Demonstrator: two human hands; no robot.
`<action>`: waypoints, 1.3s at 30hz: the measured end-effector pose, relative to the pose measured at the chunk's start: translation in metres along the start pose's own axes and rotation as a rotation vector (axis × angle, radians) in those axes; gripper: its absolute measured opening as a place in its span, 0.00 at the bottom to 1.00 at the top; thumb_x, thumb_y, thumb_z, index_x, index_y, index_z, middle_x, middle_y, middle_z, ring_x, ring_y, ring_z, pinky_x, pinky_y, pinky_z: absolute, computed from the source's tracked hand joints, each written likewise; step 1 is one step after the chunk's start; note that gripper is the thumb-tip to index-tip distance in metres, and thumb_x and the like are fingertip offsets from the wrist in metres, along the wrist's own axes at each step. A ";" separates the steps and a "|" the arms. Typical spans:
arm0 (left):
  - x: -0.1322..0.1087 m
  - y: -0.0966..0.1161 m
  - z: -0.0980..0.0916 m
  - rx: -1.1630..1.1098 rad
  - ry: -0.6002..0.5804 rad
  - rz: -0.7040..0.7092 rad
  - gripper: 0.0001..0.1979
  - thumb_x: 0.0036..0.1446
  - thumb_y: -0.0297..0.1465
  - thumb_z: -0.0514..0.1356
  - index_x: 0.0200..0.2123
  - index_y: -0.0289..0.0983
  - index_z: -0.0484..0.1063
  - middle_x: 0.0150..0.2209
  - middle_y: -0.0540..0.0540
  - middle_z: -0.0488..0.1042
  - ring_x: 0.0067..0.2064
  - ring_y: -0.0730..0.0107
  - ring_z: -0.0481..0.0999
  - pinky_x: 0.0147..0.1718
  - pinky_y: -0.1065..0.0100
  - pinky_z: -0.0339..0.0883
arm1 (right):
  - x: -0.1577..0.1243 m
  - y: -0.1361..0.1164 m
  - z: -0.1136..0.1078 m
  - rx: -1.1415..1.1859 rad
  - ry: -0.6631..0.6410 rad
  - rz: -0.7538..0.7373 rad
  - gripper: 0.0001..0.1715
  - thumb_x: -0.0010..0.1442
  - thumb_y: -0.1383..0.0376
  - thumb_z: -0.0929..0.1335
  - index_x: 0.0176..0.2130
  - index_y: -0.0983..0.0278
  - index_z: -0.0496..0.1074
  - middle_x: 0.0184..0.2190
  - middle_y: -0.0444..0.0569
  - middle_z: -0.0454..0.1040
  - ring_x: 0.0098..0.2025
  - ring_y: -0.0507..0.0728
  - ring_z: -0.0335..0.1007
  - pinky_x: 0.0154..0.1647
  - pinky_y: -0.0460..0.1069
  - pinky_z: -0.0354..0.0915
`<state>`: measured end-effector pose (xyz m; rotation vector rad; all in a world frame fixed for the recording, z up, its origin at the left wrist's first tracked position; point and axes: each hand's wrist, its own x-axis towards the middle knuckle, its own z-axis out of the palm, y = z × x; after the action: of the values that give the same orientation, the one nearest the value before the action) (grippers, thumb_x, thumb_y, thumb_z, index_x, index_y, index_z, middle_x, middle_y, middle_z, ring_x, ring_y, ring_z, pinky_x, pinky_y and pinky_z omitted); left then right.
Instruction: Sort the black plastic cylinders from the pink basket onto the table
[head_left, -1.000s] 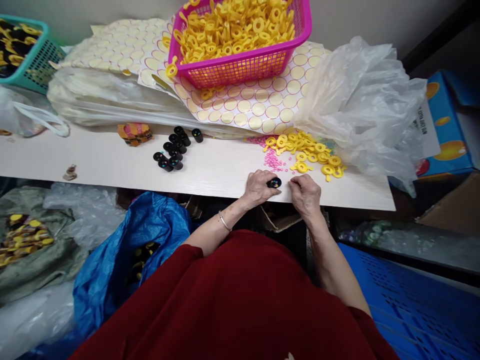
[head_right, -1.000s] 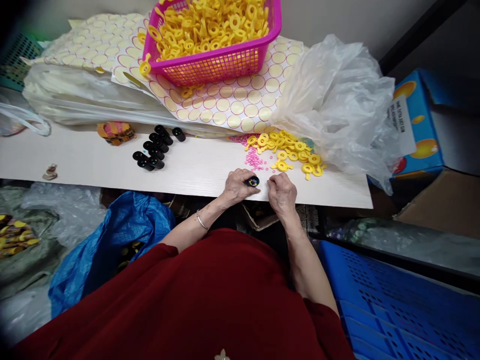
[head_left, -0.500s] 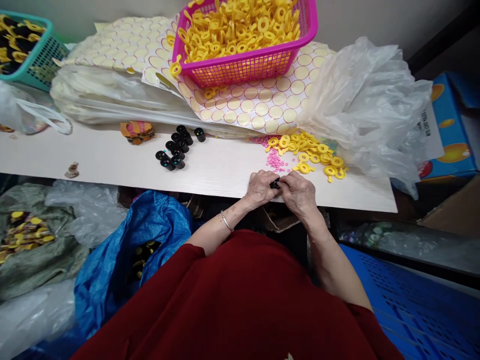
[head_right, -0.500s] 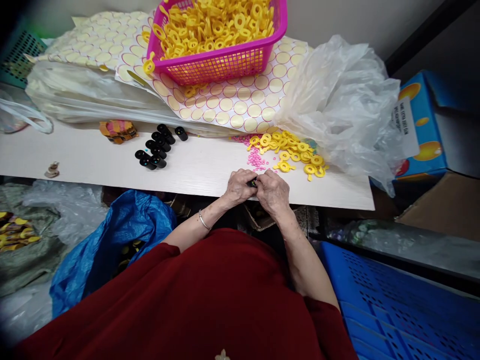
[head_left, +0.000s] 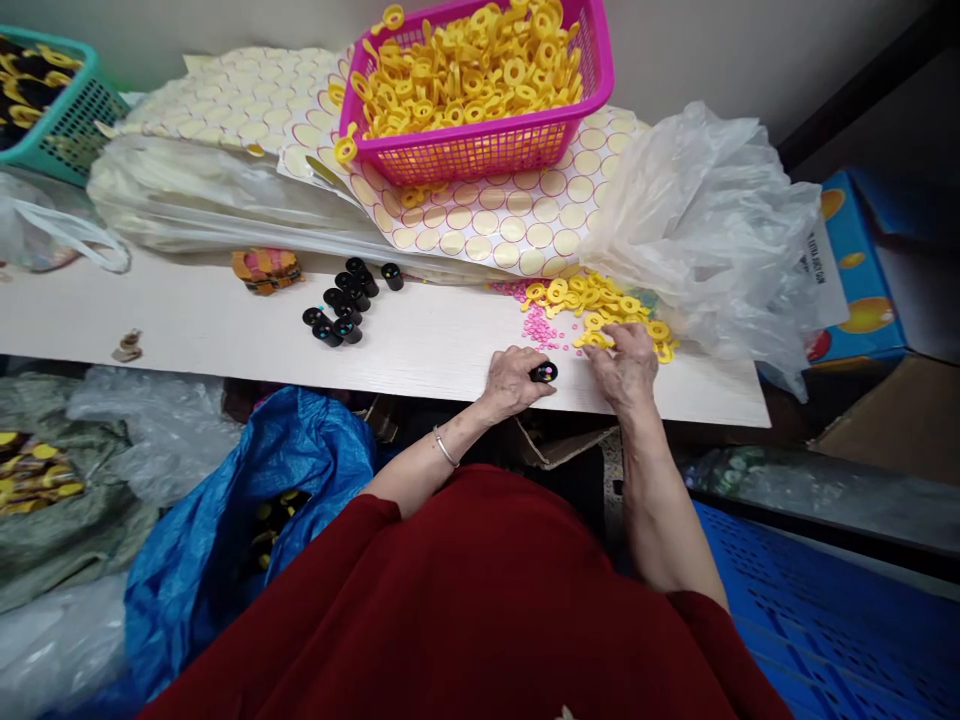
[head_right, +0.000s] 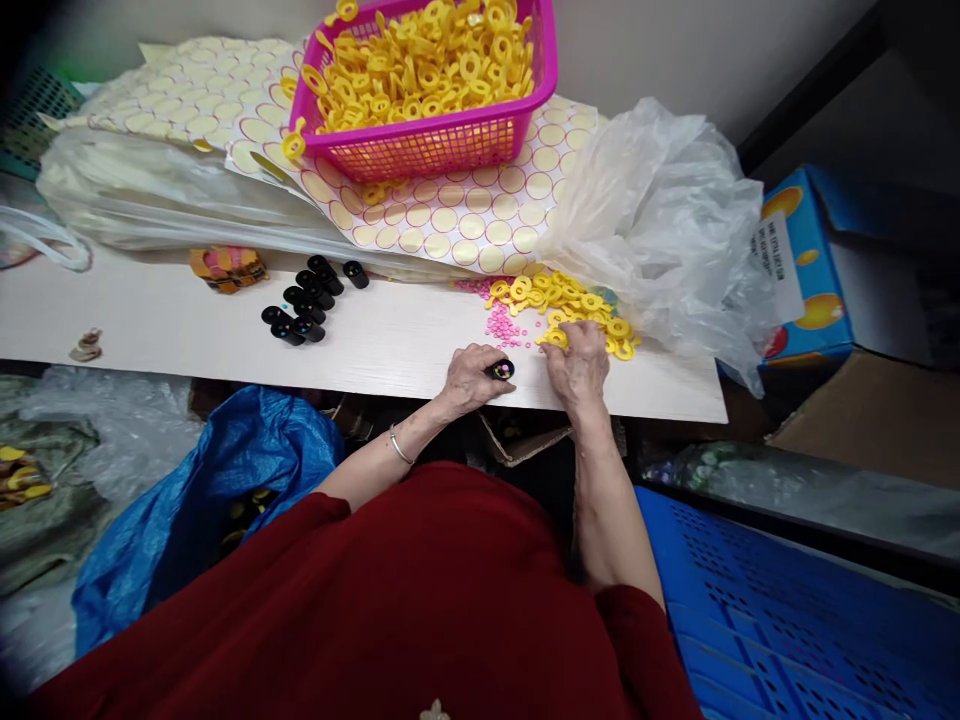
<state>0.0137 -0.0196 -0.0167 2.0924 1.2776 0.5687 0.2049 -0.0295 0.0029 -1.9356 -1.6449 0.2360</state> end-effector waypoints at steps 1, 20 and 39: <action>0.000 0.000 0.000 -0.004 0.003 -0.004 0.16 0.44 0.37 0.71 0.38 0.42 0.78 0.40 0.50 0.79 0.45 0.61 0.72 0.44 0.61 0.58 | 0.004 0.006 0.000 -0.083 0.002 0.027 0.22 0.53 0.56 0.69 0.45 0.65 0.76 0.47 0.60 0.74 0.46 0.67 0.68 0.46 0.62 0.65; 0.000 0.000 -0.001 -0.029 0.017 0.003 0.16 0.43 0.36 0.72 0.38 0.42 0.79 0.40 0.49 0.79 0.45 0.59 0.73 0.44 0.61 0.59 | -0.022 0.004 -0.007 0.172 -0.362 0.293 0.21 0.56 0.51 0.63 0.23 0.63 0.70 0.18 0.45 0.67 0.25 0.54 0.61 0.29 0.49 0.58; 0.000 -0.004 -0.001 -0.026 0.011 0.034 0.13 0.46 0.36 0.69 0.38 0.41 0.78 0.40 0.48 0.79 0.44 0.62 0.73 0.44 0.62 0.62 | -0.044 -0.022 0.006 0.083 -0.034 -0.130 0.18 0.61 0.54 0.65 0.44 0.62 0.73 0.40 0.53 0.72 0.43 0.62 0.67 0.45 0.56 0.65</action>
<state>0.0107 -0.0185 -0.0190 2.0963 1.2359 0.6090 0.1738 -0.0680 -0.0008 -1.7654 -1.7471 0.2823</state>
